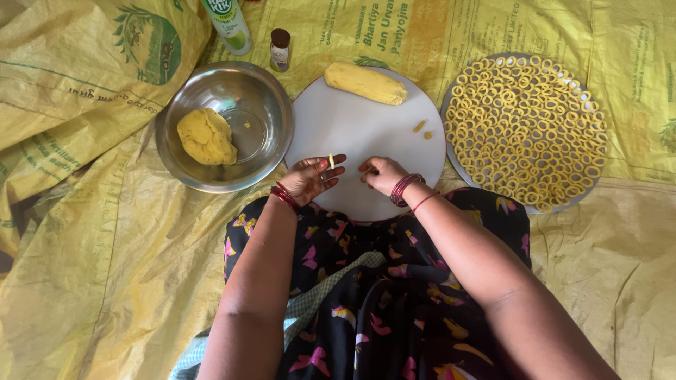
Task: The person sits on the floor and shapes yellow dough into small rings. They roll small pieces of dough into thin strips, join the ends to form circles, and place the finished rings onto a large tray. The process is repeated continuously.
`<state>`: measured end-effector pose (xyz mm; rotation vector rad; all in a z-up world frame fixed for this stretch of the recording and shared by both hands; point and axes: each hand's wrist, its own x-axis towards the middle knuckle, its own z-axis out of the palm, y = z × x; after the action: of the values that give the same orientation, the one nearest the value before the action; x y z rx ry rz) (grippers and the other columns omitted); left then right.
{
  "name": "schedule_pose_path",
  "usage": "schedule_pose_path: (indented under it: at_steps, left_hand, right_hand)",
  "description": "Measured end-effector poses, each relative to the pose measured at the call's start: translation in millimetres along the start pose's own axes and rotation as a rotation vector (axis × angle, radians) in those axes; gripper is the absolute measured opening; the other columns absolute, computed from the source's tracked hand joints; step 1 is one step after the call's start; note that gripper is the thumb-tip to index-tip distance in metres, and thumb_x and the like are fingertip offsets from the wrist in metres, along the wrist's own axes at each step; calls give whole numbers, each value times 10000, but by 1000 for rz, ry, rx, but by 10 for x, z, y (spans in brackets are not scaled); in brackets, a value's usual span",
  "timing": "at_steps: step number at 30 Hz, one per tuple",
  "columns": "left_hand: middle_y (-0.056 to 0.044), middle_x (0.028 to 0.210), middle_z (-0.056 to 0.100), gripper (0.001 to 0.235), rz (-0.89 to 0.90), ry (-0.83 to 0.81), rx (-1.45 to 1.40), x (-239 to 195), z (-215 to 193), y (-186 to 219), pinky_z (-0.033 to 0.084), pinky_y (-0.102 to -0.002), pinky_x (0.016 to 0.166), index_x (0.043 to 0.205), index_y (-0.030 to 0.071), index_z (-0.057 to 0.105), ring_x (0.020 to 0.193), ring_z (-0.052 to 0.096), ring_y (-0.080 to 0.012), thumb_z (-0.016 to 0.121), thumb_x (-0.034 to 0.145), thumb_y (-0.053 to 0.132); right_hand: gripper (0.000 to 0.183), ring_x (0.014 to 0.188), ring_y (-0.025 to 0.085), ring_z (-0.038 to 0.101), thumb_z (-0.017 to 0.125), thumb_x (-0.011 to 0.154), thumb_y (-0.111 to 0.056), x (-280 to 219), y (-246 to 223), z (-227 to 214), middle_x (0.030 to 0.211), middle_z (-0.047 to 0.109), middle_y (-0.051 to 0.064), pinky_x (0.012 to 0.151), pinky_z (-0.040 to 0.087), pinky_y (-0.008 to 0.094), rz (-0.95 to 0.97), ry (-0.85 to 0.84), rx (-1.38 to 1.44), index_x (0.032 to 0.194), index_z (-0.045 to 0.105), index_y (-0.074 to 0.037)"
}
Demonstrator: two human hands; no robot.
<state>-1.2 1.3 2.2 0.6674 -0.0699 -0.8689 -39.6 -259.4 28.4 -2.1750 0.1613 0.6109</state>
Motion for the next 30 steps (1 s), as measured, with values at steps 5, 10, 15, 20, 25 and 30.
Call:
schedule_pose_path:
  at_steps: [5, 10, 15, 20, 25, 30]
  left_hand:
    - [-137, 1420, 636, 320, -6, 4, 17, 4, -1, -4, 528, -405, 989, 1125, 34, 715, 1207, 646, -262, 818, 887, 222]
    - [-134, 1392, 646, 313, -22, 48, 27, 11, 2, -12, 536, -403, 980, 1129, 44, 701, 1192, 652, -260, 813, 885, 203]
    - [-131, 1391, 642, 345, -26, 59, 31, 16, 5, 0, 536, -403, 973, 1164, 28, 699, 1188, 654, -255, 805, 884, 199]
    - [-117, 1381, 642, 373, -17, 46, 32, 50, -56, -30, 534, -410, 984, 1180, 40, 686, 1191, 653, -249, 818, 857, 173]
    - [-121, 1336, 675, 368, -43, 89, 28, 105, -138, -71, 527, -424, 983, 1165, 28, 677, 1190, 661, -274, 823, 853, 158]
    - [-135, 1282, 682, 409, -70, 106, 28, 133, -167, -87, 528, -421, 1001, 1205, -1, 689, 1195, 652, -265, 823, 868, 188]
  right_hand:
    - [303, 980, 183, 721, 658, 902, -198, 2, -1, 10, 1085, 767, 70, 902, 568, 334, -41, 30, -72, 1178, 700, -82]
    - [356, 1160, 295, 653, 693, 873, -211, -89, -70, -6, 1309, 638, 130, 1018, 522, 385, -111, 200, -332, 1205, 691, -82]
    - [520, 1304, 352, 546, 727, 874, -263, -157, -206, -35, 1453, 504, 166, 1092, 466, 421, -85, 65, -637, 1342, 604, -70]
    - [592, 1389, 356, 445, 728, 872, -287, -180, -261, 6, 1525, 398, 158, 1128, 421, 441, -38, 9, -708, 1402, 545, -99]
    - [587, 1385, 352, 459, 732, 862, -289, -197, -256, -11, 1526, 406, 162, 1126, 429, 443, -71, 20, -710, 1389, 556, -100]
    - [595, 1401, 352, 459, 728, 868, -296, -163, -210, 7, 1563, 391, 166, 1138, 425, 436, -46, -2, -727, 1403, 546, -108]
